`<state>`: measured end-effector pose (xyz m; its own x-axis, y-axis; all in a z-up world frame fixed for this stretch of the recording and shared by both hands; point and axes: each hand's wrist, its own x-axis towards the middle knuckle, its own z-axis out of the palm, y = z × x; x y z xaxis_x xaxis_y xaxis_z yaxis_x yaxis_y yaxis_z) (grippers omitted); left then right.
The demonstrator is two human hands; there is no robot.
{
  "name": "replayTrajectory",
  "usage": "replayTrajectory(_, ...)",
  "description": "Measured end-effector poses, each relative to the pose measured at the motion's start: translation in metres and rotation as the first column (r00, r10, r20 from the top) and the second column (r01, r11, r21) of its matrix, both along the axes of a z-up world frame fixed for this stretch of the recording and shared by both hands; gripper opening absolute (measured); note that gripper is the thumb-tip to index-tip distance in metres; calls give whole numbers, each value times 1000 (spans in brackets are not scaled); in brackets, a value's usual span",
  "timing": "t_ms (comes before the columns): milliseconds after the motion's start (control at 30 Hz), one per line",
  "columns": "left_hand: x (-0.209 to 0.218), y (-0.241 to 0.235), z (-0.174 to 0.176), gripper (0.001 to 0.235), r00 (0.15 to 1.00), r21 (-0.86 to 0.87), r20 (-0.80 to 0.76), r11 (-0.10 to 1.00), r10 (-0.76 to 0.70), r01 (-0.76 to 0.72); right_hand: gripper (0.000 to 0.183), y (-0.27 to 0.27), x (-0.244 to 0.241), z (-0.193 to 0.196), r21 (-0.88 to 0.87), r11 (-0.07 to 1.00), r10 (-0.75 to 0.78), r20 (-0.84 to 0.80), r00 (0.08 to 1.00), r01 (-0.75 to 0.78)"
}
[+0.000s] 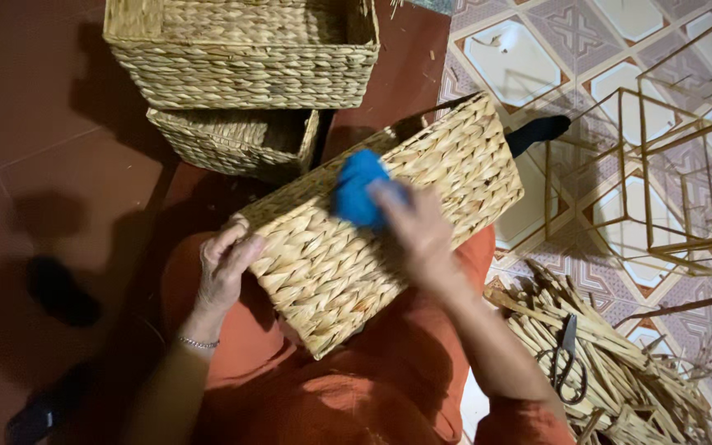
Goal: The person wipes a woven basket with a blue cloth, then uses scissors to trim excess strands from the basket's edges. The person handles the basket and scissors throughout the clip.
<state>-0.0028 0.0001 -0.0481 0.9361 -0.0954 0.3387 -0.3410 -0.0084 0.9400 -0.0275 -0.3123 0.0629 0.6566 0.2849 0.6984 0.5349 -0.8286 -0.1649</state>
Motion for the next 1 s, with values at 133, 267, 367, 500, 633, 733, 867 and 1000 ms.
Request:
replayTrajectory(133, 3, 1, -7, 20, 992, 52, 120, 998, -30, 24, 53, -80, 55, -4, -3, 932, -361, 80, 929, 362)
replayTrajectory(267, -2, 2, -16, 22, 996, 9, 82, 1000, -23, 22, 57, -131, 79, -23, 88, 817, -576, 99, 811, 570)
replayTrajectory(367, 0, 6, -29, 20, 999, -4, 40, 1000, 30, -30, 60, -111, 75, -33, 38, 846, -533, 100, 840, 532)
replayTrajectory(500, 9, 18, -38, 25, 986, -149, -143, 983, 89, -111, 68, -3, 15, -19, 194, 981, -38, 65, 997, 24)
replayTrajectory(633, 25, 28, -20, 27, 959, -129, -250, 977, 135, -172, 47, 82, -73, -3, -54, 981, 184, -78, 980, -189)
replayTrajectory(733, 14, 29, -3, 30, 949, -65, -288, 986, 129, -154, 52, 83, -84, -5, 15, 963, 270, -73, 960, -270)
replayTrajectory(867, 6, 30, 8, 34, 942, -56, -296, 982, 157, -182, 44, 33, -45, -18, -121, 989, 74, -115, 991, -88)
replayTrajectory(1000, 18, 23, 16, 27, 949, -83, -270, 978, 161, -189, 61, -76, -4, -25, -63, 926, -360, 147, 921, 372)
